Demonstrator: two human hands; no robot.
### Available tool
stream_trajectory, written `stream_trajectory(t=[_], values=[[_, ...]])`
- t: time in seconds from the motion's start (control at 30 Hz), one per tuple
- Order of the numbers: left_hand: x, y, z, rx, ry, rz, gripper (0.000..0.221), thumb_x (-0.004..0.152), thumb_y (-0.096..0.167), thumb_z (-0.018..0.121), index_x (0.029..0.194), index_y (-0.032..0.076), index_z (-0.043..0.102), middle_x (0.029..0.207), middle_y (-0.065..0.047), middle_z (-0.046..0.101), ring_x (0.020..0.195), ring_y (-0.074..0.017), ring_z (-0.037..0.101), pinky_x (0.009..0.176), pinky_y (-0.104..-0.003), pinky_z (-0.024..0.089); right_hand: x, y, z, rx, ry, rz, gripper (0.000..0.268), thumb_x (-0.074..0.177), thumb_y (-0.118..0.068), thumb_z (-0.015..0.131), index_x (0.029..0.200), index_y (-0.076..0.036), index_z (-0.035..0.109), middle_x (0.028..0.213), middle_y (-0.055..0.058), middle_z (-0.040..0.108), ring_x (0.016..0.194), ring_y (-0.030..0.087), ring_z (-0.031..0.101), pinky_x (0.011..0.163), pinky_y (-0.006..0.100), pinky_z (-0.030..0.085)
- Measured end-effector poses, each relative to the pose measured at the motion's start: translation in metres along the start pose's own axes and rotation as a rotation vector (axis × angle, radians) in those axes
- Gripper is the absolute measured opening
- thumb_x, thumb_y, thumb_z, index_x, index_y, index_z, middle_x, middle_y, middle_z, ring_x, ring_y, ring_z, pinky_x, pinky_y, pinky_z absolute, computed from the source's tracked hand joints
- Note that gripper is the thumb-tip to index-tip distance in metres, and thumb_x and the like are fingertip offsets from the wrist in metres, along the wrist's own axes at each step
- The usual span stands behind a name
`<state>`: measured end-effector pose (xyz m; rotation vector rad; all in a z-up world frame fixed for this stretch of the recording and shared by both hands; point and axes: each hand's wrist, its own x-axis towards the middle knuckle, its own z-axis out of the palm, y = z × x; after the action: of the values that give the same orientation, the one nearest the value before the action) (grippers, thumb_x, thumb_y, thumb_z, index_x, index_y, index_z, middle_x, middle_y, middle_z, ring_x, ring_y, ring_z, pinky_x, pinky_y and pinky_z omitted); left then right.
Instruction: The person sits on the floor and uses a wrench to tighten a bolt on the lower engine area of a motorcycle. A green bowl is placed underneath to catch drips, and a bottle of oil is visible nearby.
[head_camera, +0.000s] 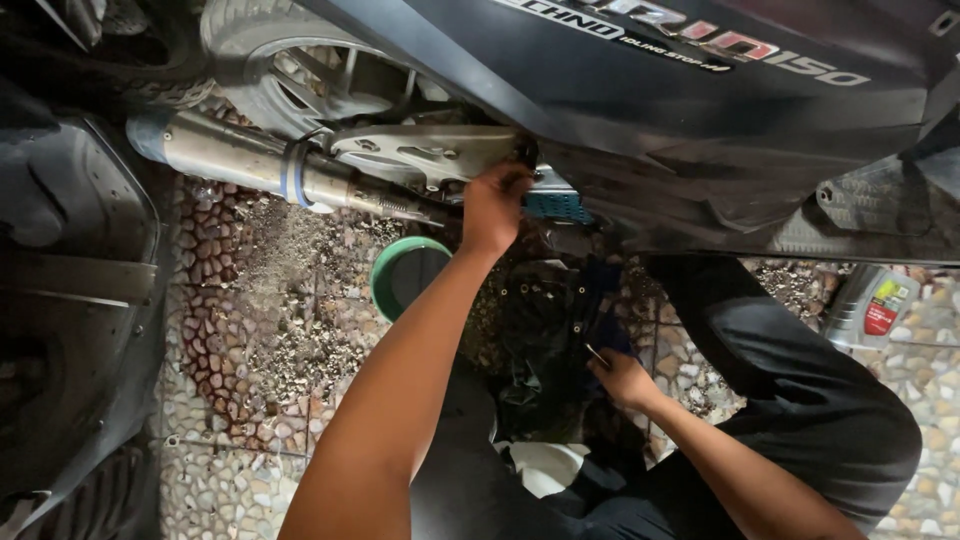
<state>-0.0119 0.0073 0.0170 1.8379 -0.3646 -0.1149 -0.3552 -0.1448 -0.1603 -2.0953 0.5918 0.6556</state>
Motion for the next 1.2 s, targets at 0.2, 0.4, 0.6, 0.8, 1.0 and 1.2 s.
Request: stream_trajectory(t=[0.2, 0.4, 0.6, 0.8, 1.0, 1.2], values=[[0.000, 0.008, -0.002, 0.090, -0.005, 0.044, 0.010, 0.088, 0.005, 0.071, 0.097, 0.004, 0.075, 0.092, -0.018, 0.075, 0.086, -0.0324, 0.074, 0.079, -0.037, 0.055, -0.003, -0.004, -0.002, 0.019, -0.032, 0.035, 0.033, 0.093, -0.040, 0.065, 0.107, -0.010, 0.072, 0.070, 0.017, 0.072, 0.063, 0.030, 0.074, 0.063, 0.044, 0.057], [-0.007, 0.030, 0.002, 0.071, 0.023, -0.044, 0.011, 0.090, 0.006, 0.067, 0.099, 0.004, 0.074, 0.092, -0.019, 0.074, 0.084, -0.0333, 0.073, 0.076, -0.036, 0.053, -0.002, -0.003, -0.002, -0.048, -0.031, 0.025, 0.038, 0.094, -0.042, 0.064, 0.112, -0.010, 0.072, 0.079, 0.020, 0.073, 0.074, 0.035, 0.074, 0.070, 0.046, 0.056], [-0.008, 0.015, 0.013, 0.011, 0.114, -0.114, 0.010, 0.088, 0.004, 0.069, 0.096, 0.005, 0.075, 0.089, -0.017, 0.076, 0.082, -0.0249, 0.075, 0.079, -0.034, 0.055, 0.000, 0.002, -0.001, -0.036, -0.004, -0.031, 0.039, 0.093, -0.042, 0.064, 0.114, -0.010, 0.072, 0.089, 0.020, 0.075, 0.086, 0.038, 0.072, 0.076, 0.046, 0.056], [-0.008, -0.001, 0.022, -0.054, 0.188, -0.105, 0.009, 0.087, 0.004, 0.070, 0.096, 0.004, 0.073, 0.089, -0.016, 0.077, 0.083, -0.0256, 0.074, 0.079, -0.036, 0.055, -0.003, -0.007, -0.005, -0.042, -0.025, 0.010, 0.036, 0.094, -0.042, 0.063, 0.109, -0.010, 0.072, 0.084, 0.020, 0.074, 0.081, 0.037, 0.073, 0.074, 0.046, 0.055], [-0.010, 0.009, 0.014, 0.102, 0.104, -0.009, 0.011, 0.089, 0.003, 0.070, 0.099, 0.004, 0.075, 0.092, -0.020, 0.075, 0.090, -0.0324, 0.075, 0.079, -0.039, 0.055, -0.006, -0.012, -0.007, -0.022, -0.024, 0.038, 0.036, 0.093, -0.041, 0.063, 0.110, -0.010, 0.071, 0.083, 0.020, 0.074, 0.078, 0.037, 0.074, 0.073, 0.046, 0.056], [-0.010, -0.003, 0.027, -0.150, 0.186, -0.137, 0.008, 0.090, 0.004, 0.069, 0.096, 0.003, 0.074, 0.085, -0.019, 0.076, 0.081, -0.0324, 0.072, 0.073, -0.037, 0.056, 0.005, 0.014, 0.005, -0.057, -0.007, -0.024, 0.037, 0.094, -0.041, 0.065, 0.111, -0.009, 0.072, 0.089, 0.020, 0.075, 0.087, 0.037, 0.073, 0.077, 0.046, 0.055]])
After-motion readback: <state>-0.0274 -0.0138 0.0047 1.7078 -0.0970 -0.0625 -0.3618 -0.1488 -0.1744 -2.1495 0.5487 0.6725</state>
